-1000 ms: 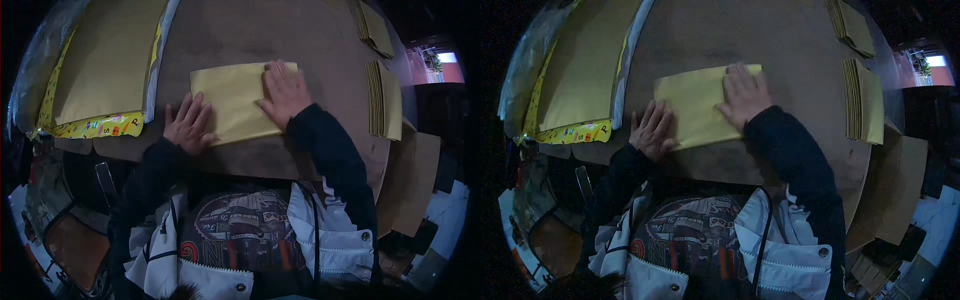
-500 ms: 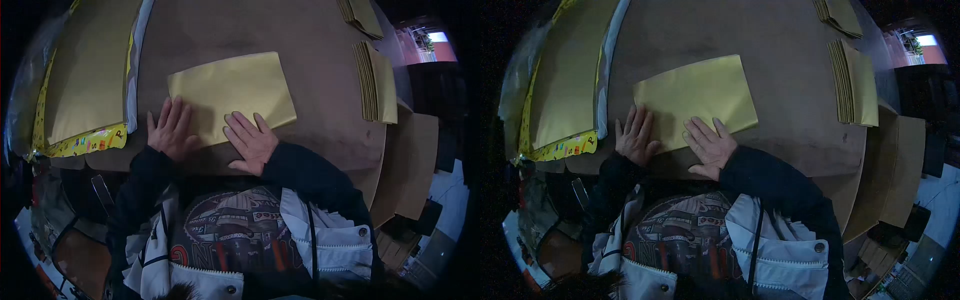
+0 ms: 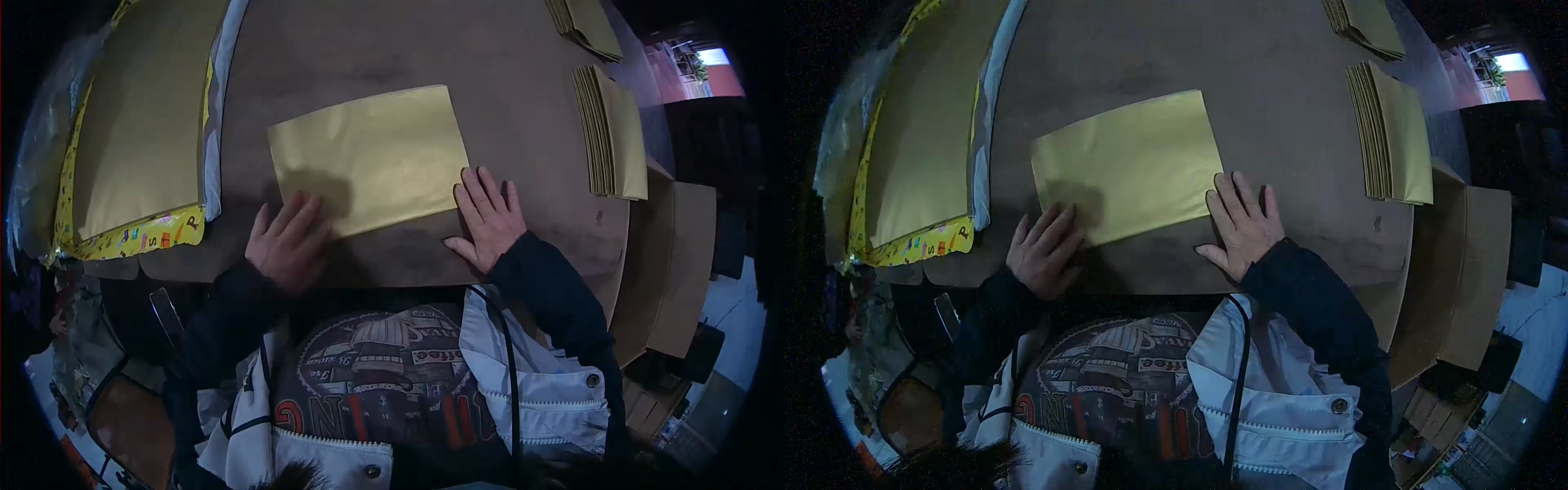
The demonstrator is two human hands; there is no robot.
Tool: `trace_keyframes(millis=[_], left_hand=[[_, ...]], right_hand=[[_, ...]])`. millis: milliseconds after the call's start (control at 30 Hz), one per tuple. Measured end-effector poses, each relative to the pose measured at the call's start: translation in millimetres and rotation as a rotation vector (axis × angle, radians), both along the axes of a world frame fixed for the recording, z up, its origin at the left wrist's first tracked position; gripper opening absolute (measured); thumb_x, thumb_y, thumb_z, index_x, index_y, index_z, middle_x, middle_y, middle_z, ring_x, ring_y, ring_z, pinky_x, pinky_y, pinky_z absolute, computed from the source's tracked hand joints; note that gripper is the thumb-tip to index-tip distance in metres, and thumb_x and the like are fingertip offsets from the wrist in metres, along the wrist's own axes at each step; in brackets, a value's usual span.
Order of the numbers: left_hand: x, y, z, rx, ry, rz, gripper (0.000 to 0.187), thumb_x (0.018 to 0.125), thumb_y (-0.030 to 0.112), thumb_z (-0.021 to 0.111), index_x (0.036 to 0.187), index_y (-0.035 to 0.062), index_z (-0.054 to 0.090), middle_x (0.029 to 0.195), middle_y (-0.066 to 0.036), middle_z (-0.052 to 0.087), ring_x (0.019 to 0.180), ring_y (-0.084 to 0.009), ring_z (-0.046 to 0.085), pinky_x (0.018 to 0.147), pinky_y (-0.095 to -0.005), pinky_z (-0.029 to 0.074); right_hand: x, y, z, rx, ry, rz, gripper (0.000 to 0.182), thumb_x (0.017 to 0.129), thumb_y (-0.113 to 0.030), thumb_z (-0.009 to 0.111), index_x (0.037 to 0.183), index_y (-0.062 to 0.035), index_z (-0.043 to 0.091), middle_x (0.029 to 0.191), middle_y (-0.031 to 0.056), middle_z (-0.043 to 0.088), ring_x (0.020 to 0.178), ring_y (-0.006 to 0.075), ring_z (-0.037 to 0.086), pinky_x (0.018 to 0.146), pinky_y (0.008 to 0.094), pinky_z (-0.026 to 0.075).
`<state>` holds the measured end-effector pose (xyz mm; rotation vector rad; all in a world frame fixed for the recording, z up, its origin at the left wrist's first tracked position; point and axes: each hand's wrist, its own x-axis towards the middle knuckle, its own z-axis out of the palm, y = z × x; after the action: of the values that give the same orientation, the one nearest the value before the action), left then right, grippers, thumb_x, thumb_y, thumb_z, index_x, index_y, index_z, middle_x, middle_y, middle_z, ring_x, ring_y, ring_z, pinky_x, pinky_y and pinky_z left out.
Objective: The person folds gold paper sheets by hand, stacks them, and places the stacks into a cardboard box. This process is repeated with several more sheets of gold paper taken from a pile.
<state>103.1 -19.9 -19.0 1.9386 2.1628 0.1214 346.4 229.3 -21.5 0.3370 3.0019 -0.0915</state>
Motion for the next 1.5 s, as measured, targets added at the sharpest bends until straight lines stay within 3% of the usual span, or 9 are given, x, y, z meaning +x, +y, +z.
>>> trace_keyframes(millis=[167, 400, 600, 767, 1033, 1100, 1167, 1300, 1500], left_hand=[[3, 2, -14, 0.261, 0.076, 0.025, 0.037, 0.075, 0.014, 0.063, 0.111, 0.0089, 0.059, 0.126, -0.014, 0.055, 0.119, -0.0335, 0.051, 0.094, -0.0528, 0.043], [-9, 7, -8, 0.360, 0.011, 0.076, 0.035, 0.077, 0.021, 0.065, 0.110, 0.0110, 0.058, 0.119, -0.012, 0.057, 0.115, -0.0323, 0.053, 0.091, -0.0504, 0.044], [27, 60, -15, 0.491, 0.074, -0.046, 0.041, 0.077, 0.028, 0.065, 0.112, 0.0074, 0.057, 0.112, -0.012, 0.057, 0.104, -0.0315, 0.055, 0.086, -0.0456, 0.047], [47, 80, -4, 0.258, 0.147, -0.119, 0.036, 0.078, 0.023, 0.058, 0.109, 0.0044, 0.057, 0.109, -0.010, 0.055, 0.099, -0.0259, 0.056, 0.070, -0.0373, 0.054], [21, 76, -14, 0.393, 0.258, -0.006, 0.015, 0.078, 0.018, 0.054, 0.088, 0.0075, 0.058, 0.093, -0.006, 0.060, 0.088, -0.0218, 0.060, 0.069, -0.0350, 0.051], [23, 81, -8, 0.423, 0.246, -0.036, 0.012, 0.076, 0.018, 0.055, 0.083, 0.0084, 0.058, 0.084, -0.005, 0.061, 0.082, -0.0202, 0.061, 0.068, -0.0345, 0.049], [21, 82, 2, 0.385, 0.242, -0.056, 0.012, 0.076, 0.018, 0.055, 0.083, 0.0084, 0.058, 0.083, -0.005, 0.061, 0.081, -0.0202, 0.061, 0.069, -0.0347, 0.048], [10, 78, 11, 0.408, 0.232, -0.068, 0.013, 0.076, 0.018, 0.055, 0.084, 0.0089, 0.058, 0.085, -0.006, 0.062, 0.082, -0.0211, 0.062, 0.073, -0.0367, 0.046], [-29, 47, 33, 0.258, 0.225, 0.021, 0.020, 0.079, 0.020, 0.059, 0.096, 0.0102, 0.061, 0.099, -0.009, 0.066, 0.094, -0.0247, 0.063, 0.090, -0.0433, 0.045]], right_hand=[[-10, -1, 4, 0.046, 0.080, -0.020, 0.066, 0.081, -0.044, 0.064, 0.129, -0.0013, 0.046, 0.137, 0.0188, 0.043, 0.129, 0.0340, 0.038, 0.100, 0.0644, 0.028], [-29, 3, 0, 0.083, 0.259, -0.007, 0.045, 0.080, -0.035, 0.067, 0.117, -0.0102, 0.058, 0.108, 0.0122, 0.055, 0.110, 0.0286, 0.051, 0.098, 0.0662, 0.031], [-29, 5, 4, 0.114, 0.183, 0.054, 0.041, 0.083, -0.035, 0.064, 0.114, -0.0094, 0.059, 0.110, 0.0112, 0.055, 0.113, 0.0278, 0.050, 0.099, 0.0683, 0.028], [-25, 7, 2, 0.112, 0.174, 0.061, 0.043, 0.083, -0.035, 0.064, 0.115, -0.0065, 0.059, 0.113, 0.0110, 0.056, 0.115, 0.0264, 0.050, 0.100, 0.0690, 0.026], [-61, -11, 5, 0.118, 0.229, 0.087, 0.046, 0.075, -0.034, 0.070, 0.109, -0.0048, 0.060, 0.104, 0.0111, 0.058, 0.111, 0.0273, 0.052, 0.102, 0.0677, 0.023], [-82, -26, 5, 0.112, 0.290, 0.132, 0.037, 0.078, -0.027, 0.061, 0.106, -0.0033, 0.061, 0.100, 0.0114, 0.059, 0.108, 0.0268, 0.052, 0.103, 0.0649, 0.025], [-96, -37, 4, 0.146, 0.373, 0.192, 0.028, 0.081, -0.020, 0.051, 0.100, -0.0035, 0.063, 0.095, 0.0100, 0.060, 0.107, 0.0261, 0.052, 0.104, 0.0615, 0.027], [-101, -29, 14, 0.121, 0.230, 0.239, 0.022, 0.079, -0.020, 0.053, 0.092, -0.0063, 0.064, 0.091, 0.0066, 0.061, 0.104, 0.0247, 0.054, 0.103, 0.0589, 0.030], [-91, -7, 31, 0.144, 0.359, 0.230, 0.017, 0.076, -0.021, 0.061, 0.086, -0.0083, 0.063, 0.084, 0.0059, 0.060, 0.099, 0.0238, 0.057, 0.100, 0.0573, 0.034]])
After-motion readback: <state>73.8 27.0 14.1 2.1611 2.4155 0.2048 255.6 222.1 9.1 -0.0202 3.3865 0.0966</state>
